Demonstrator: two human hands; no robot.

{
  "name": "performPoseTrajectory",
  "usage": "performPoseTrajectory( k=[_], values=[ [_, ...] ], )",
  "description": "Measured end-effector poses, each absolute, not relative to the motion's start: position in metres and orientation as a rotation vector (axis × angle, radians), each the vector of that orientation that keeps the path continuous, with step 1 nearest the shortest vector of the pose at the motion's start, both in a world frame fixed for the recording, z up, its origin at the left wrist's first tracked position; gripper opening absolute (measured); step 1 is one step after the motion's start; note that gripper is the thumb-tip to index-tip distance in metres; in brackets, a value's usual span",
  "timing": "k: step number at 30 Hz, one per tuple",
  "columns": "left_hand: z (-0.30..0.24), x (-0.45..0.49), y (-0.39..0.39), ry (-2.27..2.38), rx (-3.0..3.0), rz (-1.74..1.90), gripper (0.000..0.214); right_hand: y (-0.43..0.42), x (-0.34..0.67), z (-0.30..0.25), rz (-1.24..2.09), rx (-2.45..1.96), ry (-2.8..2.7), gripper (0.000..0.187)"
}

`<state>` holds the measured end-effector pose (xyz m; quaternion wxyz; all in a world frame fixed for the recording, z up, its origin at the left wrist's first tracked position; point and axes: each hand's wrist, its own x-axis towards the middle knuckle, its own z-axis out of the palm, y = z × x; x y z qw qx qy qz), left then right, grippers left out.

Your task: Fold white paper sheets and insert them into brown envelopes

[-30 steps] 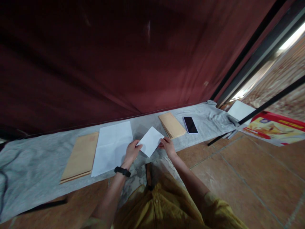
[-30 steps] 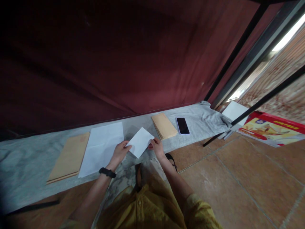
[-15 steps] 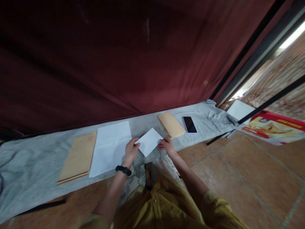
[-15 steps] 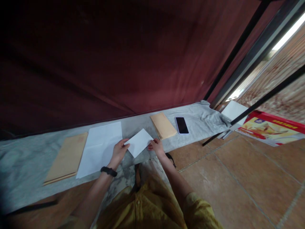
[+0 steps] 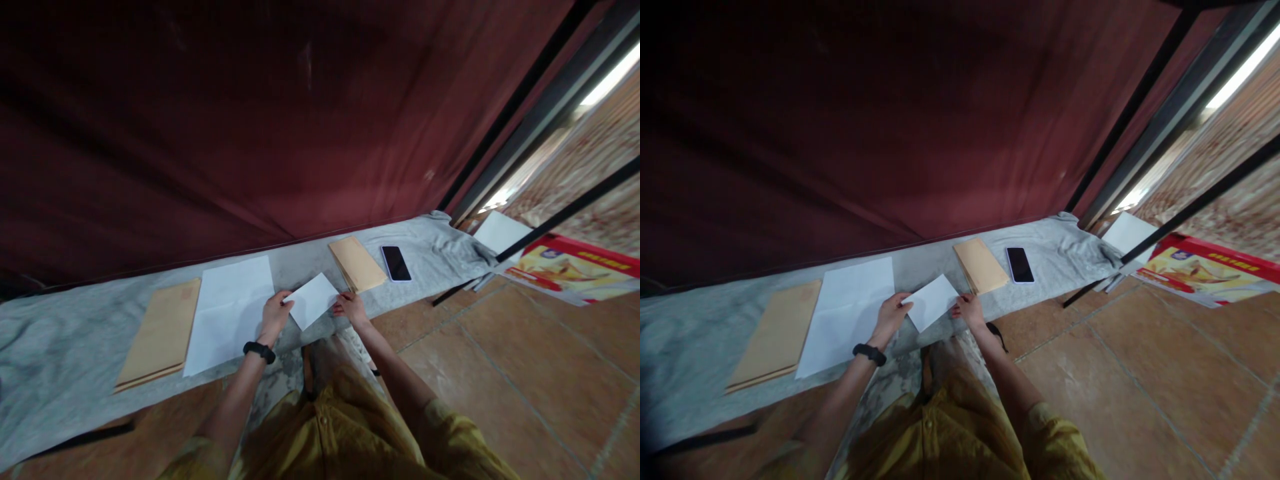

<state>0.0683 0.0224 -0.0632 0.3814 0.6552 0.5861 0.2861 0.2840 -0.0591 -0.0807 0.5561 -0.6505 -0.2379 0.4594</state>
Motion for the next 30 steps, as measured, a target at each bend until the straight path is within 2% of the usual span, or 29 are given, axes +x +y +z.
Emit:
performPoseTrajectory(
  k=[6,15,21,26,30],
  values=[
    [-0.056,0.069,0.028,1.536,1.722,0.752,0.029,-0.062,0.287,-0.076,1.186,-1.682,-0.658,0.018],
    [-0.053,0.079,0.04,1.565,1.778,0.836,0.033,-0.066,0.287,-0.071,1.117,-1.85,-0.866,0.027],
    [-0.057,0.083,0.0,1.459,1.949,0.876,0.033,-0.067,0.287,-0.072,1.062,-1.91,-0.96,0.026],
    [-0.074,0.087,-0.048,1.145,2.479,0.624,0.042,-0.067,0.287,-0.07,1.042,-1.952,-1.029,0.026],
    [-0.081,0.086,-0.064,1.133,2.659,0.417,0.05,-0.065,0.288,-0.066,1.024,-1.995,-1.086,0.028]
  ],
)
